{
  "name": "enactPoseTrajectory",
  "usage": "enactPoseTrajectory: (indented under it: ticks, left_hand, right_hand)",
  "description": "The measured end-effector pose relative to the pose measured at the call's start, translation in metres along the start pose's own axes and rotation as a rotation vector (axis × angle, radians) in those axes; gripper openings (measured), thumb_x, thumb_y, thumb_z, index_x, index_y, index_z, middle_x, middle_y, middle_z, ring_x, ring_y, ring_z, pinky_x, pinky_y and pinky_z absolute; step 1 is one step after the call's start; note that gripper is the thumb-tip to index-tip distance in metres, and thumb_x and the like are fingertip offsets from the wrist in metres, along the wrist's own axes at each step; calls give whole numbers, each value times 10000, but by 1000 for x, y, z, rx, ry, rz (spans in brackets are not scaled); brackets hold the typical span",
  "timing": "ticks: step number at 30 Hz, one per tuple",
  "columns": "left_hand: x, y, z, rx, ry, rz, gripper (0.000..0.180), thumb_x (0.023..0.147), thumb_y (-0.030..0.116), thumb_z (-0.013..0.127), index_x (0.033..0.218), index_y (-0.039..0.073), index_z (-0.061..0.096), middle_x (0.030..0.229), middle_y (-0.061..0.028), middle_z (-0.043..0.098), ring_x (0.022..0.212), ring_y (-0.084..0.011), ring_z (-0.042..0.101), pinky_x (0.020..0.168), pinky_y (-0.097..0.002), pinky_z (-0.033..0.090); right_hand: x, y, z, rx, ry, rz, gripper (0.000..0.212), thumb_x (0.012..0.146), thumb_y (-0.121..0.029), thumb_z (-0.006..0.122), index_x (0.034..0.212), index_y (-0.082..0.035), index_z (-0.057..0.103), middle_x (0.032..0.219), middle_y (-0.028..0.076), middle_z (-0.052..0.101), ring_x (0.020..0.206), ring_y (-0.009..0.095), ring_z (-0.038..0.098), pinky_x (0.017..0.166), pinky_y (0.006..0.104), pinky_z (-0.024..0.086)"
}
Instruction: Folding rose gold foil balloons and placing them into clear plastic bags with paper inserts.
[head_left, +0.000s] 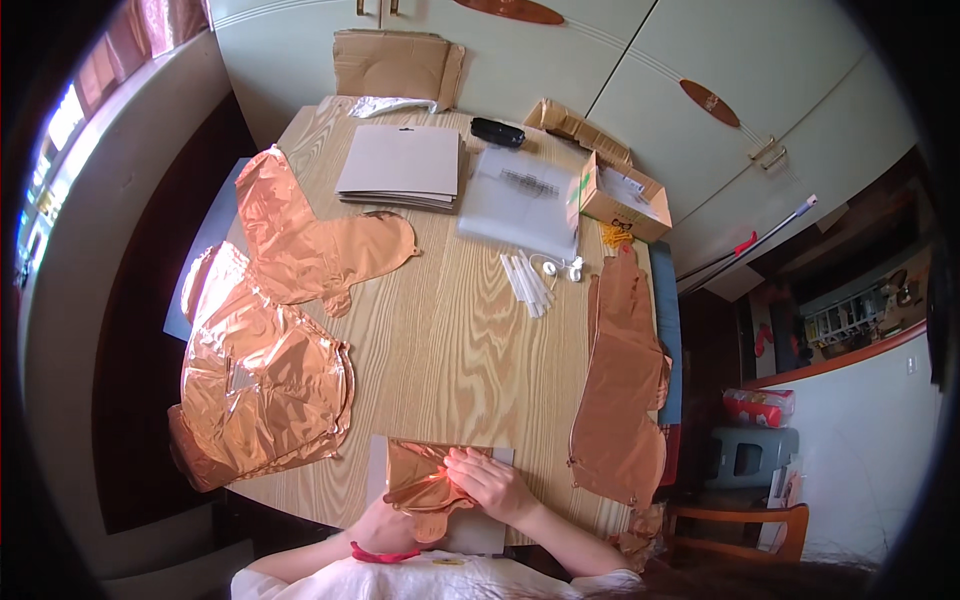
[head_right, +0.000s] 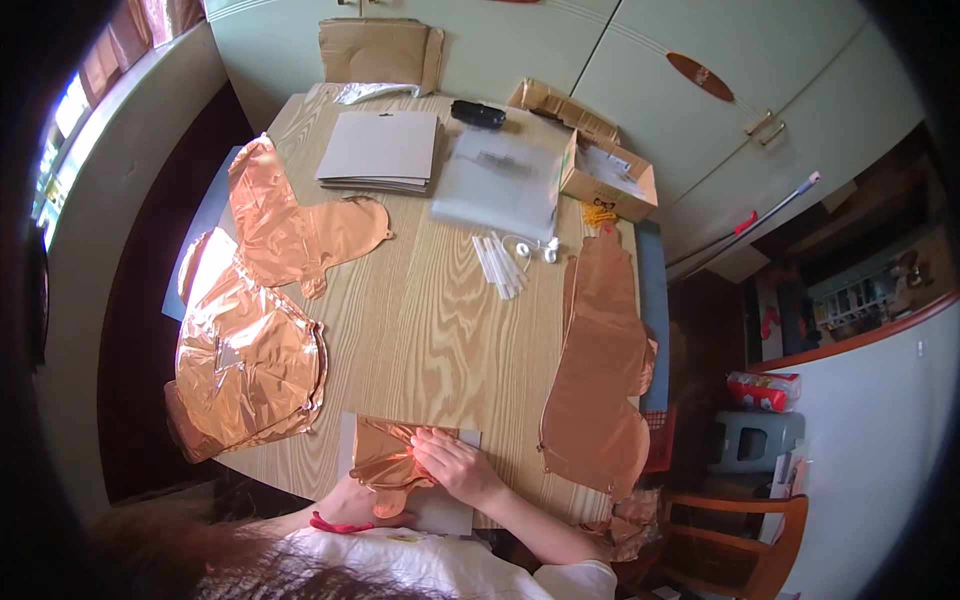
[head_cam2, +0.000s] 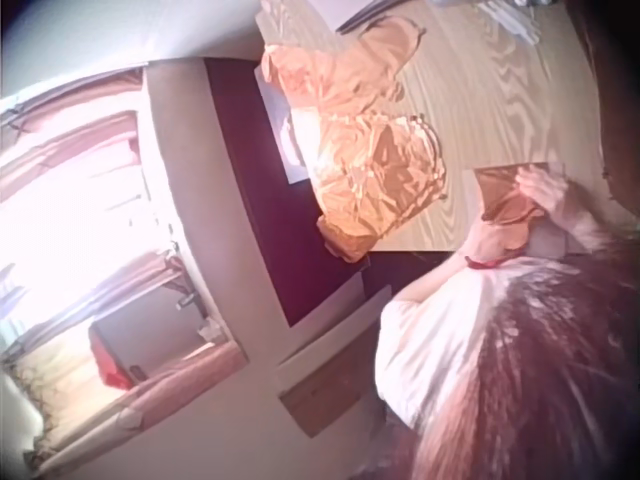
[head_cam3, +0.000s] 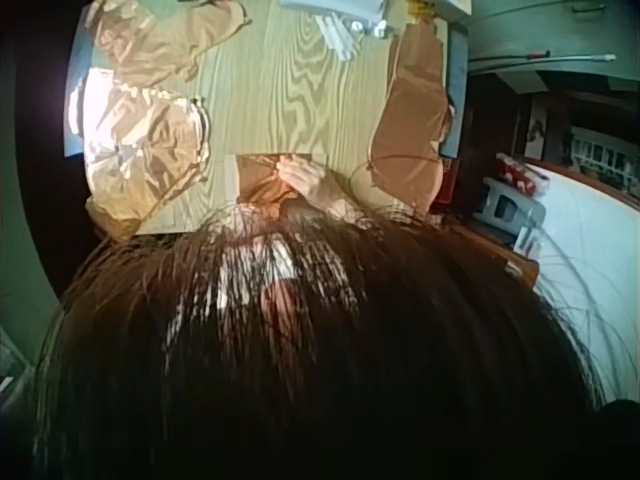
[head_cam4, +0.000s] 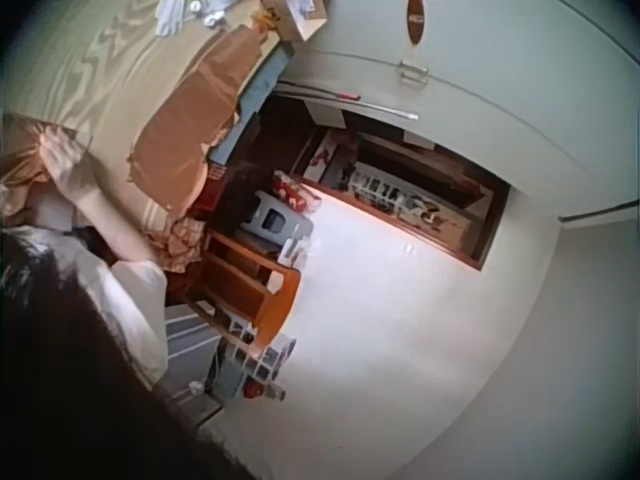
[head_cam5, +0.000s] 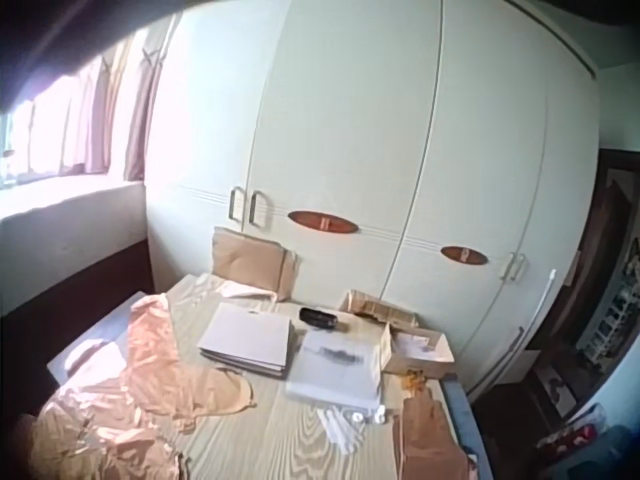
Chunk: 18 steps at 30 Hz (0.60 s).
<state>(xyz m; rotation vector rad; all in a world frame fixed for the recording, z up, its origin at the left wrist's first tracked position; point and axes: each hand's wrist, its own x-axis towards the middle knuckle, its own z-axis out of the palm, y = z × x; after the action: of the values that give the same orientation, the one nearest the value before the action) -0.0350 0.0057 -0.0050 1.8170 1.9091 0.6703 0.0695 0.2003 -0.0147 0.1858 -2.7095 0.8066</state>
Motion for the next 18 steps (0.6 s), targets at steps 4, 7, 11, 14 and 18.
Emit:
enactPoseTrajectory:
  ticks: [4, 7, 11, 14, 18]
  left_hand:
    - [-31, -39, -42, -73, -192, 73, 379, 692, 190, 639, 1051, 67, 634, 940, -85, 623, 955, -238, 594, 886, -387, 445]
    - [-16, -40, -92, -4, -115, -220, 292, 648, 97, 615, 934, 68, 667, 762, -45, 602, 771, -243, 605, 781, -400, 472]
    - [42, -30, -74, 225, 124, -37, 451, 815, 235, 591, 1215, 27, 564, 1218, -137, 580, 1203, -266, 508, 1035, -429, 350]
    - [50, -35, -39, 217, -17, -41, 589, 904, 414, 490, 1345, 25, 451, 1406, -138, 439, 1346, -243, 362, 1115, -443, 229]
    - [49, -35, -37, 318, -54, -41, 679, 910, 532, 409, 1365, 29, 430, 1408, -117, 443, 1338, -240, 372, 1119, -447, 209]
  right_hand:
    - [2, 3, -1, -41, 15, -19, 170, 825, -94, 593, 976, -33, 643, 1086, 67, 655, 1084, 212, 612, 943, 328, 499]
    - [1, 5, 0, -36, 29, -13, 164, 814, -91, 593, 955, -27, 646, 1083, 70, 653, 1071, 216, 617, 944, 324, 498]
    - [-2, 7, 2, -60, -16, 7, 163, 793, -95, 594, 928, -23, 651, 1088, 79, 649, 1053, 228, 622, 934, 326, 498]
    - [2, 5, -2, -53, 9, -7, 184, 782, -108, 601, 936, -23, 653, 1087, 96, 645, 1066, 237, 614, 929, 330, 495]
    - [-2, 9, 0, 28, -20, 20, 246, 780, -101, 602, 1009, -23, 648, 1127, 113, 634, 1106, 261, 591, 977, 354, 460]
